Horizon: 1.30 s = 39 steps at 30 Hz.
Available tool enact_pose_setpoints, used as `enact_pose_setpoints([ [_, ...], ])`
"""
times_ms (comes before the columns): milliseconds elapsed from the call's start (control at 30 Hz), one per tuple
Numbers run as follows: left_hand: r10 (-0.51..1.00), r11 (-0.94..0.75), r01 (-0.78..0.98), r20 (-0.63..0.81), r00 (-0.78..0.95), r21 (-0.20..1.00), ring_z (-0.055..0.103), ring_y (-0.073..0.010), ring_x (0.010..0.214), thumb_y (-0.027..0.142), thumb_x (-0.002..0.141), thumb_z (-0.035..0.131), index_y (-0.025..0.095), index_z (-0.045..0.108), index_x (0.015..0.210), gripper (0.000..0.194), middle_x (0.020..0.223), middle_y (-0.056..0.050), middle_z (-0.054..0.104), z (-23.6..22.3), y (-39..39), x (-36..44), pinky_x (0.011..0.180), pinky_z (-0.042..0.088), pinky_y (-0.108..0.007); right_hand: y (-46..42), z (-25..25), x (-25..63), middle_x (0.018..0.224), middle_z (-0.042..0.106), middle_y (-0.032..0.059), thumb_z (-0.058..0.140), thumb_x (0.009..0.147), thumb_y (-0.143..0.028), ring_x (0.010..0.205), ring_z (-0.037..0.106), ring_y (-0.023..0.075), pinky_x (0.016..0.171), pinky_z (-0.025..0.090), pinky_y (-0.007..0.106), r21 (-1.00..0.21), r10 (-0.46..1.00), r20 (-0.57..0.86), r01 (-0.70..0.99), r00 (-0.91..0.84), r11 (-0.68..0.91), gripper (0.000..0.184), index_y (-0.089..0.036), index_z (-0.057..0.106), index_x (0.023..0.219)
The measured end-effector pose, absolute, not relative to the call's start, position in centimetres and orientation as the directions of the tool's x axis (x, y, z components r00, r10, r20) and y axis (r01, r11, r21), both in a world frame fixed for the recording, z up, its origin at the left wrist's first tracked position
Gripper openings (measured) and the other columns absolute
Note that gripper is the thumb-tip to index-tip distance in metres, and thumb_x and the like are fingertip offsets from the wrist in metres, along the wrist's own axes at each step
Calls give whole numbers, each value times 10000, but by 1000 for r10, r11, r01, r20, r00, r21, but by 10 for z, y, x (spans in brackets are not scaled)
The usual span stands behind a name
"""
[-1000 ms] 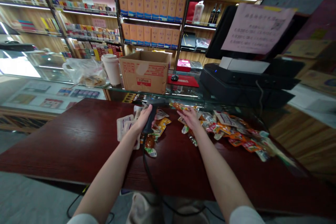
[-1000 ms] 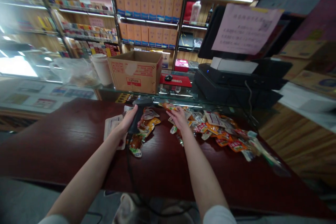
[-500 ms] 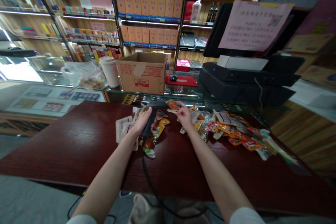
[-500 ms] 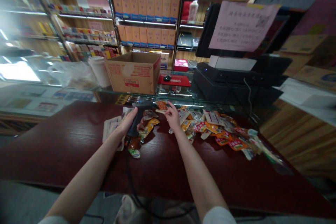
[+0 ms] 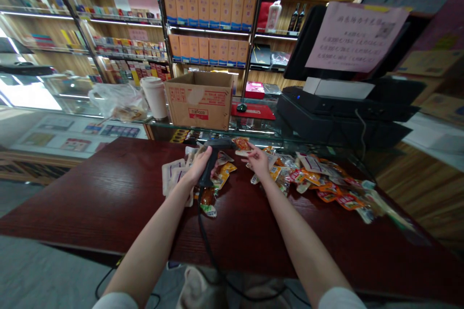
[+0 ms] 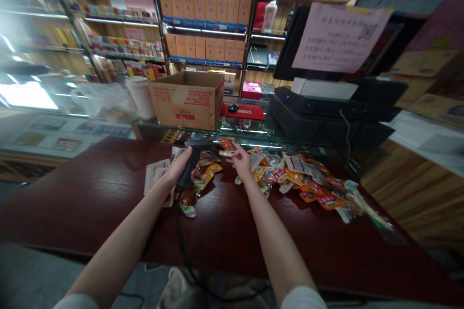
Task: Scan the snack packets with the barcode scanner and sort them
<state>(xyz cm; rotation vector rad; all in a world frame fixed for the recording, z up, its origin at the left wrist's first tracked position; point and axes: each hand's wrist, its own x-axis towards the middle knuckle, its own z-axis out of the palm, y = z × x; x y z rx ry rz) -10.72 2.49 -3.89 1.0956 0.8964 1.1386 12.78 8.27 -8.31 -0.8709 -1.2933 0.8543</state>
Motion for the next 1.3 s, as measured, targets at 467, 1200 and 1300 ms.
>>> enact_pose_setpoints([
  [467, 981, 81, -216, -40, 190, 973, 458, -99, 373, 772, 813, 530, 153, 587, 810, 621, 489, 16, 518, -37, 24, -107, 375, 396, -222, 92, -80, 148, 811, 743, -23, 887, 625, -300, 758, 731, 161, 843, 609, 358, -784, 985, 103, -598, 142, 168, 394, -227, 506, 695],
  [1200, 977, 36, -180, 3, 213, 983, 465, -100, 368, 765, 814, 527, 166, 575, 776, 602, 545, -16, 558, -41, 27, -104, 357, 359, -225, 79, -73, 145, 1122, 721, -21, 728, 598, -227, 822, 687, 166, 608, 521, 248, -931, 992, 70, -365, -103, 27, 577, -329, 642, 1159],
  [1300, 972, 13, -131, 19, 234, 991, 454, -100, 362, 798, 786, 525, 172, 563, 726, 630, 531, -22, 548, -41, 26, -104, 355, 352, -229, 75, -69, 142, 1132, 724, -12, 753, 580, -220, 865, 678, 180, 619, 514, 250, -943, 991, 61, -333, -116, 19, 579, -313, 665, 1145],
])
